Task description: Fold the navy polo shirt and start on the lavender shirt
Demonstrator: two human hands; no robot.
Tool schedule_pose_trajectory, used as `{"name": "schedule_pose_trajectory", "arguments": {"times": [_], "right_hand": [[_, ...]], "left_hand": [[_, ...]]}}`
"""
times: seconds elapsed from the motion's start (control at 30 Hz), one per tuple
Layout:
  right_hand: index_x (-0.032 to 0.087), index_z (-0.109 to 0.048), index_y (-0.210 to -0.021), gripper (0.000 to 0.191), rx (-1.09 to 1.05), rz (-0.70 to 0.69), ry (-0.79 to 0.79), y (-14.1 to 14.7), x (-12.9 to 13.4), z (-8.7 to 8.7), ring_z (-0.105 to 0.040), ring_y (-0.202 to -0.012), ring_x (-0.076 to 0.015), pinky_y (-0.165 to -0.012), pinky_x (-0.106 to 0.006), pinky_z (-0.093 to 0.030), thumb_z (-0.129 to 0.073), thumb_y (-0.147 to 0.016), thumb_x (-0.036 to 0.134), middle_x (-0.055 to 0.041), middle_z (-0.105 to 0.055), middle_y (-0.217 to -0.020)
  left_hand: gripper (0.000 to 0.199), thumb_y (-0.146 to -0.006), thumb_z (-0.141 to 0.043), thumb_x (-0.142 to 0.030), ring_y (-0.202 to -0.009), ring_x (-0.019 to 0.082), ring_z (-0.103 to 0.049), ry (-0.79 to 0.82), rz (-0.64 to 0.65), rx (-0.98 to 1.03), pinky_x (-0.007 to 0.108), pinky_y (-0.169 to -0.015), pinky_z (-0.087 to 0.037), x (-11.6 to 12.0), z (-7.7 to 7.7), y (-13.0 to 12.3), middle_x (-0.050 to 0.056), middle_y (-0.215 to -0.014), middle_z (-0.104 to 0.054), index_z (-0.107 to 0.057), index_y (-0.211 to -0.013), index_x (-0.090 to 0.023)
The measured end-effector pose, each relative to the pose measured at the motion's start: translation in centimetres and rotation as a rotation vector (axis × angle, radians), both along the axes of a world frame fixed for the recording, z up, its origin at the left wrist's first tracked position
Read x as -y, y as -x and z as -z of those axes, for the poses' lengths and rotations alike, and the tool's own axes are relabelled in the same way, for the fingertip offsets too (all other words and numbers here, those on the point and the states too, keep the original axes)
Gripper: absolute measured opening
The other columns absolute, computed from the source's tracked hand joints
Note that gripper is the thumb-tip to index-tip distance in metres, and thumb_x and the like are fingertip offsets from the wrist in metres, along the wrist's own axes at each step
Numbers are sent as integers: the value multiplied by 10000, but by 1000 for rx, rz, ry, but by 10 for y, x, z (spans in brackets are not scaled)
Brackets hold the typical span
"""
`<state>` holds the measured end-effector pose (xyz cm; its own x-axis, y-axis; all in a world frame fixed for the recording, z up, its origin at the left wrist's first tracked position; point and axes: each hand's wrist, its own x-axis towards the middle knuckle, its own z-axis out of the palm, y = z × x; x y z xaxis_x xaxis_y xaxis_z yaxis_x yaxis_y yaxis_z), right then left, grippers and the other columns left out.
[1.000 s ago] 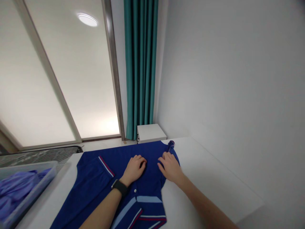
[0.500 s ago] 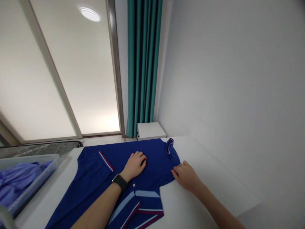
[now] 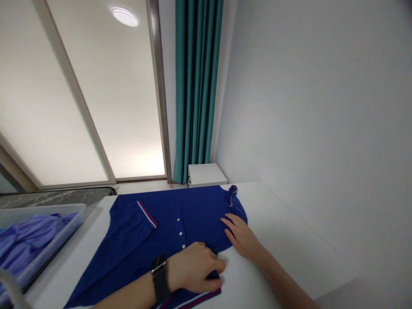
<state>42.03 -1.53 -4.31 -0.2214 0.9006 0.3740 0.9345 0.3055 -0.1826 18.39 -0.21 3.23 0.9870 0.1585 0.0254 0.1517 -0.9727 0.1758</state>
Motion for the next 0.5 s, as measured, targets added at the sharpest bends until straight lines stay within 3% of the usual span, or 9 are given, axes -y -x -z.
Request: {"name": "schedule_pose_trajectory", "arguments": {"times": [0.23, 0.4, 0.5], "right_hand": [[230, -542, -1341, 385, -3, 6, -12, 1, 0, -2, -476, -1286, -231, -1088, -449, -398, -420, -976, 248, -97, -549, -1367], [233, -537, -1351, 391, 7, -4, -4, -2, -1, 0, -482, -1291, -224, -1096, -454, -393, -401, -986, 257, -93, -545, -1385], [233, -518, -1373, 405, 14, -2, 4, -4, -1, 1, -466, -1313, -223, -1114, -472, -367, -397, -987, 250, -92, -527, -1410]], "left_hand": [[201, -858, -608, -432, -668, 212, -654, -37, 5, 31, 326, -668, -448, 10, 11, 2, 16, -691, -681, -601, -801, -240], [185, -834, -613, -307, -607, 183, -631, 55, 7, 12, 300, -649, -444, 20, 18, 2, -1, -626, -655, -553, -678, -227], [163, -832, -599, -266, -612, 184, -634, 105, -19, 5, 293, -661, -452, 21, 14, 4, 3, -645, -661, -555, -681, -221]]}}
